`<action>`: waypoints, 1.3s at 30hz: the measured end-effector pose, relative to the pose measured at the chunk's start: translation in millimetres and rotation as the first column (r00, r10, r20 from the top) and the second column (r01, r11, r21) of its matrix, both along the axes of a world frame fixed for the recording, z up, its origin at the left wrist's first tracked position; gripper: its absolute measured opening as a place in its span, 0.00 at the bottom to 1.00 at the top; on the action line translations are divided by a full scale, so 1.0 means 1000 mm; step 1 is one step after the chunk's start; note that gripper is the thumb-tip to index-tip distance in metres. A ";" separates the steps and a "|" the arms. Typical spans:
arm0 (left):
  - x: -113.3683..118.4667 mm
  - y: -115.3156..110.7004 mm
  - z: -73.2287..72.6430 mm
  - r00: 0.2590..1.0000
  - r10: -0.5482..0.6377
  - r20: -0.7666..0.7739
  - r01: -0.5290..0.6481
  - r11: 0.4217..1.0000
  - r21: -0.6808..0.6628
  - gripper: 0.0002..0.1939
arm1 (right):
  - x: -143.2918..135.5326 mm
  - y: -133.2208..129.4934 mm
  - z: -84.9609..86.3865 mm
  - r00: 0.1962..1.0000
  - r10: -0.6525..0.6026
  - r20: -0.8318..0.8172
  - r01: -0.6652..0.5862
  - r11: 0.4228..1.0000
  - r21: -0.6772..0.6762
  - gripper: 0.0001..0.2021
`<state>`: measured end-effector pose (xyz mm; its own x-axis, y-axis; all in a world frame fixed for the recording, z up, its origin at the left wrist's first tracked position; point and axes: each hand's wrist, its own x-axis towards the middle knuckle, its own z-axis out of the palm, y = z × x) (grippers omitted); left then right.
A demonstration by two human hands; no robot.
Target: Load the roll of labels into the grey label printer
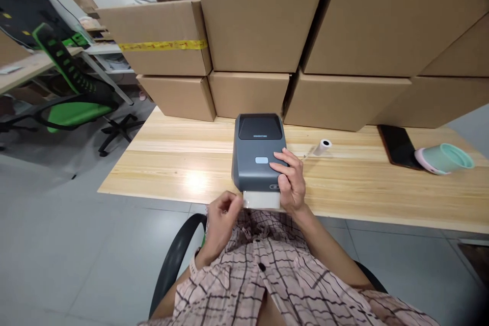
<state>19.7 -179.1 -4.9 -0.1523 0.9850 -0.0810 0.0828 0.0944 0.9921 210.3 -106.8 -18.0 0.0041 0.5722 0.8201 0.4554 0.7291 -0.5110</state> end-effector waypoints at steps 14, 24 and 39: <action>0.006 0.009 0.003 0.925 -0.329 0.191 0.364 0.912 -0.191 0.28 | 0.017 -0.002 0.058 0.832 -0.033 0.554 0.104 0.990 -0.097 0.16; -0.015 0.030 0.017 0.991 0.031 -0.132 0.023 0.922 0.386 0.23 | 0.032 -0.008 0.036 0.978 0.041 0.204 0.026 0.948 -0.317 0.27; 0.003 0.036 -0.002 0.990 -0.078 -0.120 0.114 0.937 0.331 0.32 | 0.019 -0.032 0.001 0.996 0.042 -0.084 -0.080 0.853 -0.516 0.33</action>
